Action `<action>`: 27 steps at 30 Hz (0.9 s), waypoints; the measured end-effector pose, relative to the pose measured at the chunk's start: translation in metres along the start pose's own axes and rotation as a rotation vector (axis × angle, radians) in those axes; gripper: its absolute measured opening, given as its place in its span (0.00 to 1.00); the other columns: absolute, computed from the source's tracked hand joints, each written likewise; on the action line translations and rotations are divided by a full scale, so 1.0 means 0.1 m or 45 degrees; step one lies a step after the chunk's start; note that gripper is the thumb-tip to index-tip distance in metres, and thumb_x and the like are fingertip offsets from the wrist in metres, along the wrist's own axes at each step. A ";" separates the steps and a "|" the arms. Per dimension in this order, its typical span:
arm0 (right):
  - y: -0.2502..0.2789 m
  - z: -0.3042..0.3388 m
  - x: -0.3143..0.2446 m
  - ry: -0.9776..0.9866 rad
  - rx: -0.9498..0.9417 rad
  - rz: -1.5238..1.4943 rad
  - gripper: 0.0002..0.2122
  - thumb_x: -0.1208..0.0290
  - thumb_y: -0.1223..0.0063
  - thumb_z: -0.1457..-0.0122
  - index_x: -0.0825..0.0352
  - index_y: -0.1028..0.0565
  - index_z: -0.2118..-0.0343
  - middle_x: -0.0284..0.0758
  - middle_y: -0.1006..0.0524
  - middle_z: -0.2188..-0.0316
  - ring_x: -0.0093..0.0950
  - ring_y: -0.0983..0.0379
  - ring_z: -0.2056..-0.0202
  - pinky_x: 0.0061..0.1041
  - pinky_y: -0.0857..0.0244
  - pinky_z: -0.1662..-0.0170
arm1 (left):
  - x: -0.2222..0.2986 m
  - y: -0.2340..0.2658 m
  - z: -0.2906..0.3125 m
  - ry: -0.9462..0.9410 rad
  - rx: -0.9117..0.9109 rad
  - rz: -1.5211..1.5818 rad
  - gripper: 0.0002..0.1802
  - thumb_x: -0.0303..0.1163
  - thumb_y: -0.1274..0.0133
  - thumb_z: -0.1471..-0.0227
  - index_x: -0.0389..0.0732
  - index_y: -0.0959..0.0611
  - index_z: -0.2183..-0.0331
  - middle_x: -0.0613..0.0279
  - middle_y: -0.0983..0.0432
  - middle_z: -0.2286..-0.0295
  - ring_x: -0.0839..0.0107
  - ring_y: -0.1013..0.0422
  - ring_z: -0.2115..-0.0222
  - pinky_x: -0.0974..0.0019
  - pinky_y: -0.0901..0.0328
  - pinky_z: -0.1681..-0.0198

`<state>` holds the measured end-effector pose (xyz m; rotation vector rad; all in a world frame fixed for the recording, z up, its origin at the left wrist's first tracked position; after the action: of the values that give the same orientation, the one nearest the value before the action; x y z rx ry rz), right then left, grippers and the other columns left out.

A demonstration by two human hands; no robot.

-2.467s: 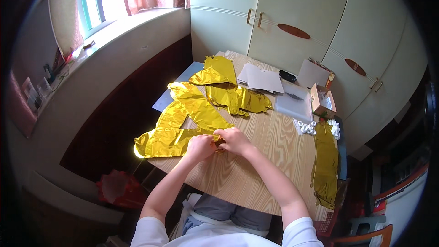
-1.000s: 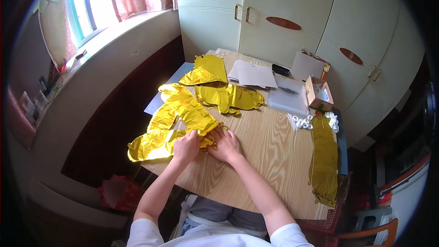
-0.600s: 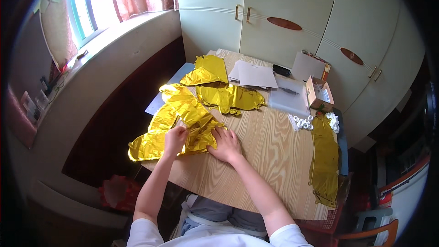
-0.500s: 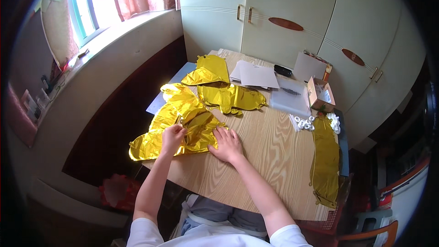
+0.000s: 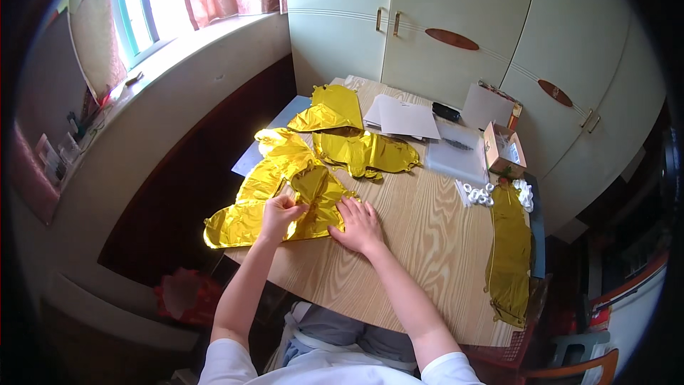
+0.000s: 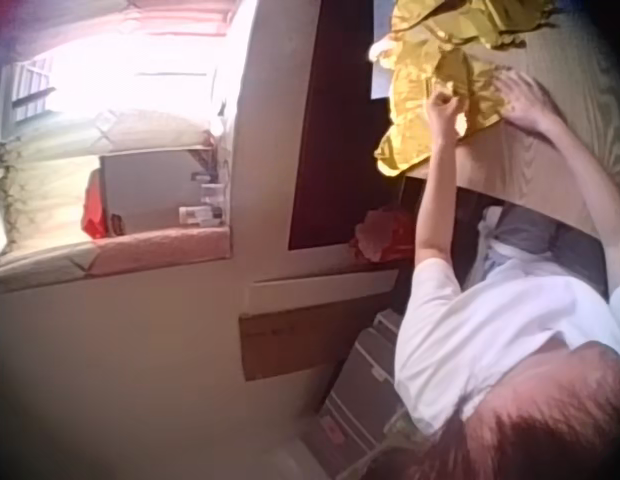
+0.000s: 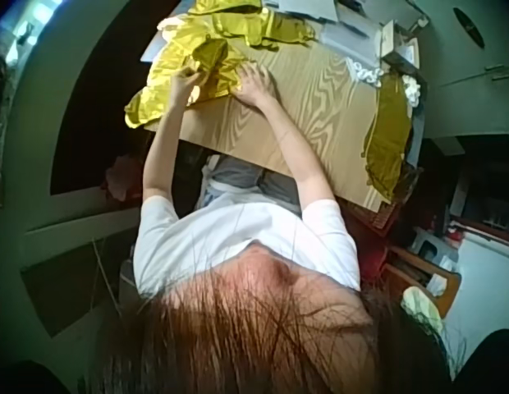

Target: Organizing and folding gold foil letter balloons on a table.

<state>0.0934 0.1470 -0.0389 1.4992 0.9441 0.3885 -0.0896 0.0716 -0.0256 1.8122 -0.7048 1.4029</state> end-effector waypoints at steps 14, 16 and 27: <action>0.57 0.11 -0.39 0.069 0.727 -0.530 0.18 0.59 0.37 0.57 0.61 0.28 0.66 0.30 0.27 0.68 0.31 0.31 0.63 0.32 0.42 0.57 | 0.12 -0.43 0.20 -0.166 -0.329 0.084 0.13 0.18 0.40 0.59 0.40 0.28 0.83 0.76 0.35 0.84 0.87 0.42 0.81 0.78 0.45 0.81; 0.53 0.08 -0.37 0.046 0.714 -0.534 0.20 0.64 0.38 0.59 0.61 0.31 0.63 0.30 0.28 0.67 0.30 0.30 0.64 0.32 0.43 0.57 | 0.05 -0.44 0.20 -0.141 -0.343 0.107 0.13 0.18 0.41 0.59 0.40 0.28 0.83 0.76 0.34 0.84 0.87 0.41 0.81 0.78 0.44 0.81; 0.55 0.13 -0.27 -0.014 0.806 -0.514 0.20 0.73 0.44 0.56 0.59 0.33 0.58 0.26 0.30 0.80 0.28 0.31 0.76 0.30 0.42 0.62 | 0.05 -0.49 0.24 -0.046 -0.398 0.183 0.13 0.23 0.42 0.53 0.40 0.28 0.83 0.76 0.34 0.84 0.88 0.40 0.82 0.79 0.45 0.82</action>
<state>0.1043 0.1234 0.0182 1.8053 1.4082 -0.2389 -0.0363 0.0813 -0.0347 1.5693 -1.0298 1.2708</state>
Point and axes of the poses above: each hand's wrist, its own z-axis away from the middle knuckle, its own y-axis out of the back of the hand, x = y × z, the point moved 10 cm from there along -z, towards the middle knuckle
